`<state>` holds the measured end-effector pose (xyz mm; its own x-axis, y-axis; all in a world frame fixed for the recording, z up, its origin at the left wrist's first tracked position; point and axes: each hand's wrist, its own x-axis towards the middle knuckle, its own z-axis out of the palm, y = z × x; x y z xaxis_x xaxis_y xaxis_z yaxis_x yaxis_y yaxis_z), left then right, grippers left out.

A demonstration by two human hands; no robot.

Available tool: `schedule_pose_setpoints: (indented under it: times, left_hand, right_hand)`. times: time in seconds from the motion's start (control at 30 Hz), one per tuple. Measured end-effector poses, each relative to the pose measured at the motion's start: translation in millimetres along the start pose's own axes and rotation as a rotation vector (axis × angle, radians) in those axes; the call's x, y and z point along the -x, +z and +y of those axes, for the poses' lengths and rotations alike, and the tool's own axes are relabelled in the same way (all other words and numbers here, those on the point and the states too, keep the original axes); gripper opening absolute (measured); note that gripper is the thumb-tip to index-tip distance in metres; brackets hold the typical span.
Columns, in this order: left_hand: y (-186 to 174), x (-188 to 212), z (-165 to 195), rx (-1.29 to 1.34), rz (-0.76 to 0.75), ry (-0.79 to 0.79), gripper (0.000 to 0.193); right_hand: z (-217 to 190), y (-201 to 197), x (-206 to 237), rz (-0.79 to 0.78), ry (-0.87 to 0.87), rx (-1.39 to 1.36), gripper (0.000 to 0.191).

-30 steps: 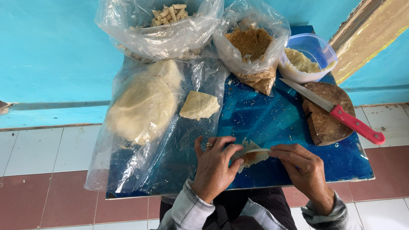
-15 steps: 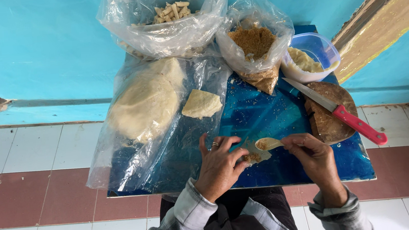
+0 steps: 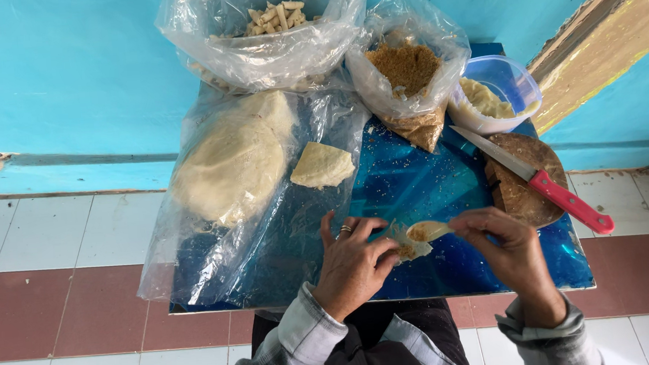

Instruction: The person pinches off small pieces of dough and shapes and folds them by hand at a small table, placing finished pieces into a plastic-lined container. They occasionally scoop a brown powdery ingredient from a bag with a spoon and handle a knife resting on a wooden board.

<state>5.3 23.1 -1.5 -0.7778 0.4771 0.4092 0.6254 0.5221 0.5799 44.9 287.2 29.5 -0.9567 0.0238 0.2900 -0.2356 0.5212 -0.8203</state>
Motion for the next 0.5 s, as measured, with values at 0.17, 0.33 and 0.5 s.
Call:
schedule_pose_setpoints:
  times: [0.17, 0.33, 0.5]
  left_hand:
    - [0, -3, 4, -0.020, 0.021, 0.034, 0.007]
    - [-12, 6, 2, 0.005, 0.061, 0.032, 0.010]
    - [-22, 22, 8, -0.167, 0.126, -0.037, 0.012]
  right_hand:
    - [4, -17, -35, 0.064, 0.014, -0.323, 0.014]
    - [5, -29, -147, 0.235, -0.039, -0.201, 0.024]
    - [10, 8, -238, 0.268, -0.522, 0.652, 0.031]
